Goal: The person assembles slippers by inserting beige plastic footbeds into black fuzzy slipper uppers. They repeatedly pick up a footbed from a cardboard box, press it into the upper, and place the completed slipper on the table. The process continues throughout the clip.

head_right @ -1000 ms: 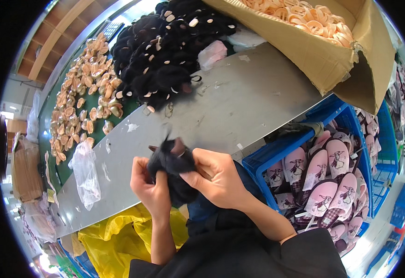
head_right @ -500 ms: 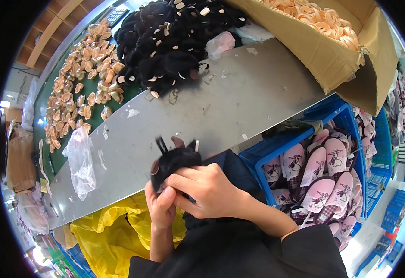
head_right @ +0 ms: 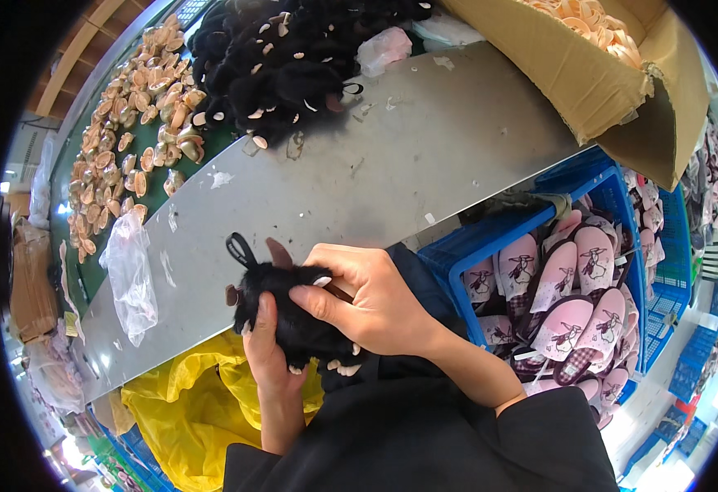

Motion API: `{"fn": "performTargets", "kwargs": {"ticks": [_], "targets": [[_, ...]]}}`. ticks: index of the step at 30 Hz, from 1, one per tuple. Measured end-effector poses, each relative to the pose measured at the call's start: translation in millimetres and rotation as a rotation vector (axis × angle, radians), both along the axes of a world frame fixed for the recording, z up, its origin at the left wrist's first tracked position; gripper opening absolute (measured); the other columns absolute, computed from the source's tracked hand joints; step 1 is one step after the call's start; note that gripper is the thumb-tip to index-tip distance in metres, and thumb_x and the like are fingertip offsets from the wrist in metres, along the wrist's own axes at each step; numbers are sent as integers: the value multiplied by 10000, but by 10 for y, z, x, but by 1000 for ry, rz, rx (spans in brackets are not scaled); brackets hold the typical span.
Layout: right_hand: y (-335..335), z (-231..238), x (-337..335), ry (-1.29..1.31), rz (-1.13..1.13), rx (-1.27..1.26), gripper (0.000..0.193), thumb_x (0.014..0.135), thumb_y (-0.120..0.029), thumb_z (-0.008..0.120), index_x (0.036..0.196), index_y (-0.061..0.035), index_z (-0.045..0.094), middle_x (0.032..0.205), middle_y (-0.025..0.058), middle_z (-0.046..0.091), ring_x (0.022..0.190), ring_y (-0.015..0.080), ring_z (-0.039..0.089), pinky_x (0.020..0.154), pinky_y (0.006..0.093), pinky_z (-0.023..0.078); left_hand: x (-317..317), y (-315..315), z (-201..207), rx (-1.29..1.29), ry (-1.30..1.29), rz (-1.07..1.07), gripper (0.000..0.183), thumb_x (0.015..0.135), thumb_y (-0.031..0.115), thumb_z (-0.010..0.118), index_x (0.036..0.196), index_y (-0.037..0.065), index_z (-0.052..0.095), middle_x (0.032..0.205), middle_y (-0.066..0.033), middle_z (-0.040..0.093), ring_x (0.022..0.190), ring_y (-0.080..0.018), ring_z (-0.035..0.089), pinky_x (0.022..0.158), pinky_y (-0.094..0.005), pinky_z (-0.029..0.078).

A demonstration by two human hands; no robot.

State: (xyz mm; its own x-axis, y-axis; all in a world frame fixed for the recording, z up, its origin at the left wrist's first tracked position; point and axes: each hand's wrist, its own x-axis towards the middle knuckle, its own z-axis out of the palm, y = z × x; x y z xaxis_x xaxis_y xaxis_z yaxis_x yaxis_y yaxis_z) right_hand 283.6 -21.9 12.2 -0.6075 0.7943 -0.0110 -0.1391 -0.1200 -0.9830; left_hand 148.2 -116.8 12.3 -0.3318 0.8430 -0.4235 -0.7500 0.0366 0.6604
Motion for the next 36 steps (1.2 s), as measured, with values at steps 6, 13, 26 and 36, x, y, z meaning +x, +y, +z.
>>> {"fn": "performTargets", "kwargs": {"ticks": [6, 13, 26, 36], "targets": [[16, 67, -11, 52, -46, -7, 130, 948, -69, 717, 957, 37, 642, 803, 37, 529, 689, 63, 444, 582, 244, 376, 11, -86, -46, 60, -38, -17, 483, 900, 169, 783, 1308, 2, 586, 1223, -112, 674, 1099, -233, 664, 979, -365, 541], [61, 78, 2, 63, -24, 159, 93, 932, -46, 707, 958, 18, 644, 806, 83, 557, 653, 125, 506, 577, 264, 398, -35, -192, -212, 96, -84, -83, 605, 819, 211, 843, 1309, -34, 585, 1162, -139, 697, 1010, -240, 694, 955, -355, 550], [-8, 20, -74, -132, -153, 321, 258, 905, -46, 720, 1103, -19, 557, 939, 67, 576, 772, 121, 568, 628, 251, 441, -65, 16, 81, -83, 128, -147, 448, 862, 46, 767, 1268, -38, 596, 1242, -119, 671, 1063, -199, 671, 963, -340, 528], [-114, 175, 132, 186, -94, -186, 258, 1049, -116, 573, 1259, -14, 463, 828, 72, 665, 731, 107, 663, 672, 230, 554, 20, 114, 57, -69, 254, 89, 367, 894, 77, 792, 1210, -27, 638, 1138, -62, 681, 1010, -142, 628, 955, -290, 477]]}}
